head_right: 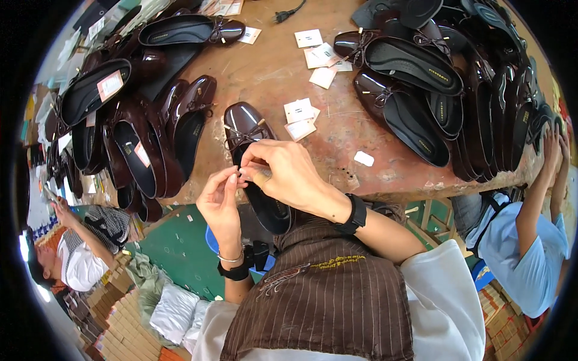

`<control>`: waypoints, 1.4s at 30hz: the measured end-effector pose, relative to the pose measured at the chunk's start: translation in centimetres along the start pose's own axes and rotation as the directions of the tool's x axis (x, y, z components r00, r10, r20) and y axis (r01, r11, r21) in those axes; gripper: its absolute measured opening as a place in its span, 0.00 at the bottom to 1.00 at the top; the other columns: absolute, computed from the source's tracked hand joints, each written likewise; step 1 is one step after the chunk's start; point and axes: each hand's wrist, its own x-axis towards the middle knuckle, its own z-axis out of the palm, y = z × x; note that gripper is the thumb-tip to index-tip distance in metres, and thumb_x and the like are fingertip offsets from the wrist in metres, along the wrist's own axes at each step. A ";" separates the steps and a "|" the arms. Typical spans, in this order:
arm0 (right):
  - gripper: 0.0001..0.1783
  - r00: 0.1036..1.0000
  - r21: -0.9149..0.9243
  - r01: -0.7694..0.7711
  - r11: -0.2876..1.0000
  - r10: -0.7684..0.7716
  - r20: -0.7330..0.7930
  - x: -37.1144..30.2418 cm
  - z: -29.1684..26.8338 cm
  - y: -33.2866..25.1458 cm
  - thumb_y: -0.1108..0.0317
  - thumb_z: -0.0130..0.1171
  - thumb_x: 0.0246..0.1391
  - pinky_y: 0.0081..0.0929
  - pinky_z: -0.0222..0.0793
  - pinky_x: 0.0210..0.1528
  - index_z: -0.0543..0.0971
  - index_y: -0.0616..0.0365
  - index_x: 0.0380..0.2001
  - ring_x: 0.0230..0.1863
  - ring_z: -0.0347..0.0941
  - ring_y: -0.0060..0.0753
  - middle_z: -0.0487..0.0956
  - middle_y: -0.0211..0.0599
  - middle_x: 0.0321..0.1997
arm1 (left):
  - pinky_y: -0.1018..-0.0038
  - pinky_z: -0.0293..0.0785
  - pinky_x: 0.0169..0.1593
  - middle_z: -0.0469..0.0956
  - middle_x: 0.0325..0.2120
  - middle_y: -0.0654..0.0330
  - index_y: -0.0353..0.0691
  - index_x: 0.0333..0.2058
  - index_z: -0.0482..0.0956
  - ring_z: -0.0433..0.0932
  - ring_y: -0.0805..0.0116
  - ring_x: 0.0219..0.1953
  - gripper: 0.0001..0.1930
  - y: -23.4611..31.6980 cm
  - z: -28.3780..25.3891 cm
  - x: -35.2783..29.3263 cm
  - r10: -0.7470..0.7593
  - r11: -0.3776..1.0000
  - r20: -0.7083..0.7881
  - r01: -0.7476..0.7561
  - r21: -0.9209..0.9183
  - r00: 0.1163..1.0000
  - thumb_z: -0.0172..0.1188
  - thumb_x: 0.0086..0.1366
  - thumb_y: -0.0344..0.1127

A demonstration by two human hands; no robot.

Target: Applying labels and wiping finished shoes in a factory setting.

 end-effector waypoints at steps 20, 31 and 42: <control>0.06 0.987 -0.133 -0.037 0.990 0.016 -0.157 -0.5 -4.2 -0.1 0.69 0.69 0.51 0.40 0.76 0.37 0.85 0.56 0.33 0.34 0.81 0.49 0.85 0.42 0.34 | 0.77 0.76 0.41 0.83 0.35 0.61 0.35 0.55 0.75 0.78 0.73 0.34 0.25 0.9 0.3 -0.9 0.109 0.940 -0.202 -0.034 0.339 0.973 0.72 0.60 0.25; 0.03 0.927 -0.817 -0.353 0.455 0.054 -0.370 -3.5 -10.3 9.2 0.73 0.57 0.57 0.46 0.79 0.29 0.73 0.57 0.33 0.29 0.83 0.55 0.82 0.47 0.33 | 0.77 0.65 0.38 0.70 0.32 0.67 0.34 0.39 0.74 0.66 0.78 0.34 0.07 7.3 -4.4 2.9 0.162 0.914 -0.040 -0.135 0.382 0.986 0.63 0.69 0.29; 0.10 0.909 -0.138 -0.343 0.929 0.291 -0.299 -3.1 -11.6 4.6 0.82 0.58 0.56 0.31 0.70 0.24 0.74 0.63 0.41 0.23 0.80 0.30 0.81 0.41 0.24 | 0.77 0.68 0.31 0.79 0.35 0.68 0.48 0.45 0.82 0.77 0.75 0.32 0.17 26.5 -25.1 32.0 0.233 0.700 -0.302 0.056 0.712 0.925 0.62 0.65 0.52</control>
